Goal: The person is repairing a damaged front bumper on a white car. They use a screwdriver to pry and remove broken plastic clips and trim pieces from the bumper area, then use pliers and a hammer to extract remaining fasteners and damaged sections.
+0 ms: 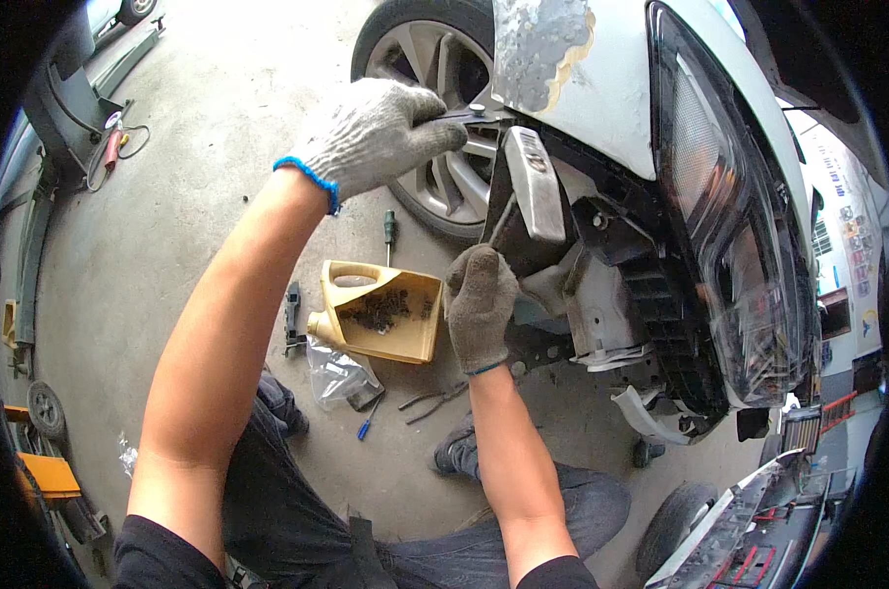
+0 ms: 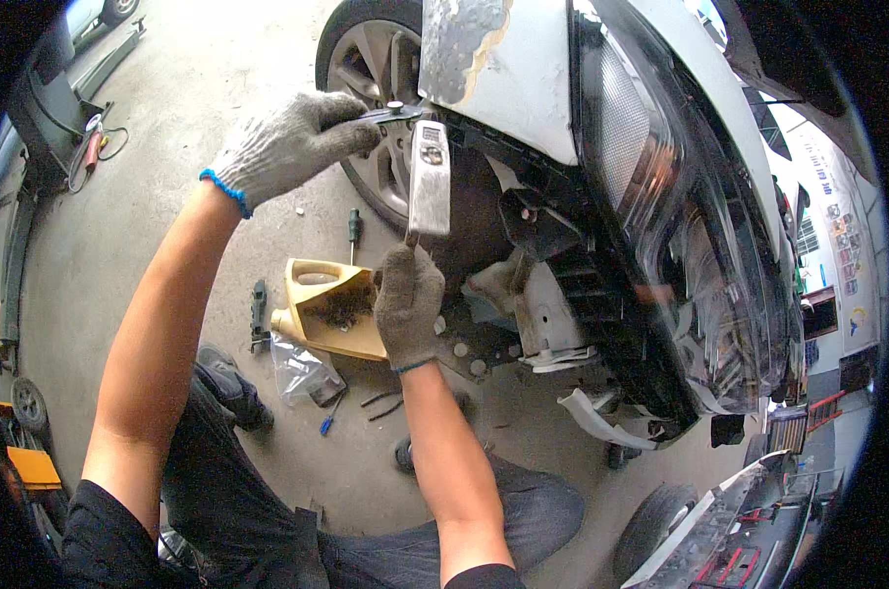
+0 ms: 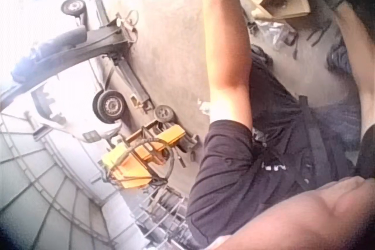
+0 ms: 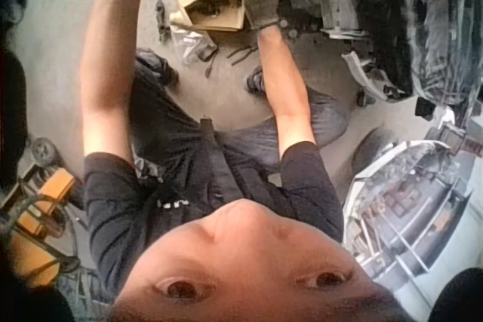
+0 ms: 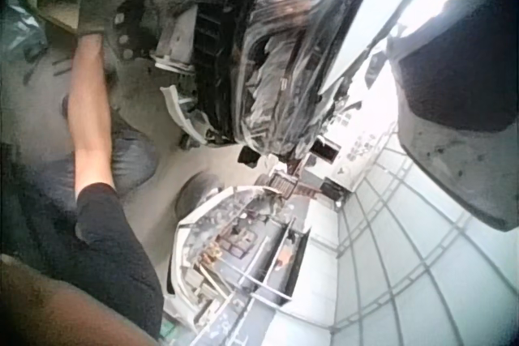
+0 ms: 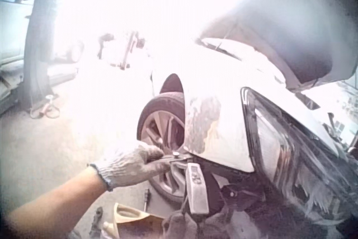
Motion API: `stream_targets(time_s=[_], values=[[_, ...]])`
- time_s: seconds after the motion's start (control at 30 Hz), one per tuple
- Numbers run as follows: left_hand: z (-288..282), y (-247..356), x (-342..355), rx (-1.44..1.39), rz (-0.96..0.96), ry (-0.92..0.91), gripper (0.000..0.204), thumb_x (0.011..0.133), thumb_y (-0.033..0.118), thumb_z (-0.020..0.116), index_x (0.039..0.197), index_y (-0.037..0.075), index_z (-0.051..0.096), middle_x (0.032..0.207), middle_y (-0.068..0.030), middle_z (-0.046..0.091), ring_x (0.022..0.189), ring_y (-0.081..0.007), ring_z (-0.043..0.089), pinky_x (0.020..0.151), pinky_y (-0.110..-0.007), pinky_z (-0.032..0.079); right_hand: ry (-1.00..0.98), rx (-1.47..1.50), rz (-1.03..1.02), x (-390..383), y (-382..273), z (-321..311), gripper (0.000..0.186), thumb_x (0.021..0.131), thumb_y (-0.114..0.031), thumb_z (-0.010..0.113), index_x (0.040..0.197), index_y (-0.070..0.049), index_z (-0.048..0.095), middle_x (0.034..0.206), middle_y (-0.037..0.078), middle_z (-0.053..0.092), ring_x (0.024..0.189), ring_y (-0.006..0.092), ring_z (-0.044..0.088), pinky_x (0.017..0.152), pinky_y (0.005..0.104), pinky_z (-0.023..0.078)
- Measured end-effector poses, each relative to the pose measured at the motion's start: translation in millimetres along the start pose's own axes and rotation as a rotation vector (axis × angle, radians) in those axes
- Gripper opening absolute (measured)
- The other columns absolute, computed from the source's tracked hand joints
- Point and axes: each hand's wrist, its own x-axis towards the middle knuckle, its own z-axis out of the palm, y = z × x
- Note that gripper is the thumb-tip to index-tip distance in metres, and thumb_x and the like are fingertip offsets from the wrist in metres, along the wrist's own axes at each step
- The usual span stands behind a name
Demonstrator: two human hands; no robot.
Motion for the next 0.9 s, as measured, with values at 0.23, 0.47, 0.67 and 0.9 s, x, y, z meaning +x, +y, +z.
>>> stream_targets(time_s=[0.23,0.47,0.67,0.9], values=[[-5.0,8.8,-2.5,0.053,-0.046,0.002,0.038,0.090,0.042,0.066,0.093,0.004,0.072,0.076,-0.0176,0.068,0.073,-0.0348,0.067,0.069,-0.043,0.052,0.034,0.025,0.019,9.8,11.3,18.8,0.061,0.102,-0.061,0.039,0.072,-0.010,0.050,0.064,-0.004,0.043,0.055,0.0075,0.040,0.049,0.0241,0.032],[-6.7,12.8,-2.9,0.130,-0.112,-0.047,0.038,0.093,0.043,0.063,0.101,0.007,0.073,0.081,-0.0153,0.070,0.076,-0.0288,0.067,0.072,-0.041,0.053,0.128,0.195,0.045,-1.4,-1.4,32.0,0.066,0.097,-0.070,0.040,0.071,-0.009,0.049,0.062,-0.003,0.041,0.052,0.0073,0.040,0.046,0.0243,0.031],[-9.7,13.7,-0.7,0.000,-0.151,-0.107,0.039,0.094,0.042,0.062,0.109,0.007,0.072,0.087,-0.0147,0.071,0.080,-0.0245,0.067,0.076,-0.039,0.052,0.085,0.180,0.115,7.7,23.5,32.6,0.065,0.096,-0.069,0.042,0.072,-0.009,0.047,0.062,-0.002,0.041,0.051,0.0085,0.041,0.046,0.0244,0.033],[-8.5,17.7,-3.2,-0.008,-0.195,-0.135,0.040,0.095,0.041,0.062,0.113,0.007,0.072,0.092,-0.0145,0.072,0.083,-0.0232,0.067,0.079,-0.037,0.052,0.120,0.286,0.100,-1.3,7.3,34.1,0.062,0.097,-0.068,0.044,0.075,-0.010,0.049,0.066,-0.002,0.044,0.053,0.0091,0.043,0.046,0.0255,0.034]])
